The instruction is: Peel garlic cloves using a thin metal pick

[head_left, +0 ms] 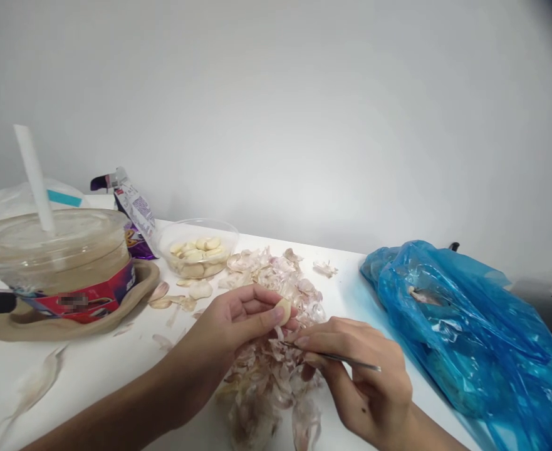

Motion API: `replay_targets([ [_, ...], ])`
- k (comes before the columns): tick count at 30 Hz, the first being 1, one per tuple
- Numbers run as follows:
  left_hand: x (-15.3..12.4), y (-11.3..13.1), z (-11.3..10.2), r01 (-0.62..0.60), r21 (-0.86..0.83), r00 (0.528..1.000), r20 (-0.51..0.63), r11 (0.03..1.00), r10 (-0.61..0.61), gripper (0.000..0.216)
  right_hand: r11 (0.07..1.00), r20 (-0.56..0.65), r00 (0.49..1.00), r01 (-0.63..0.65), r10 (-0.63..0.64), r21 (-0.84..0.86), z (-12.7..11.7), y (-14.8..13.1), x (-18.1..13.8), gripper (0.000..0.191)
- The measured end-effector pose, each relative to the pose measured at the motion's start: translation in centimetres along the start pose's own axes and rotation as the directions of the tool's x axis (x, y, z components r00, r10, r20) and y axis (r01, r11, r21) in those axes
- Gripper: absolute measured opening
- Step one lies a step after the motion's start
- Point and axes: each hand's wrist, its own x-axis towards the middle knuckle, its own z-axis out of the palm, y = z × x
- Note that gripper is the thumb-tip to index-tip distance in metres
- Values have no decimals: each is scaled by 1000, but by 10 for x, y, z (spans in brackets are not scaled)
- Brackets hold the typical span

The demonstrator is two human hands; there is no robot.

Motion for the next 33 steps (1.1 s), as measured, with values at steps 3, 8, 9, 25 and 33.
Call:
replay_targets([
  [3,1,0,0,14,-28,999,-28,1000,-15,15,1000,-16,1000,-6,6,-8,0,-1,1,28],
  [8,2,-3,-3,-22,-56,999,-26,998,21,26,999,-71,996,-55,55,3,0,-1,-1,26],
  [9,2,-4,-4,-36,-55,999,-22,998,35,27,998,-75,995,-65,65,6,0,-1,-2,25],
  [25,1,-3,-1,-48,-72,986,-160,996,36,28,999,-9,999,-31,31,28,0,-5,2,20],
  [33,7,-3,-4,-135,-138,966,-237,981,100,23,991,121,990,-82,69,106,2,-5,-8,23],
])
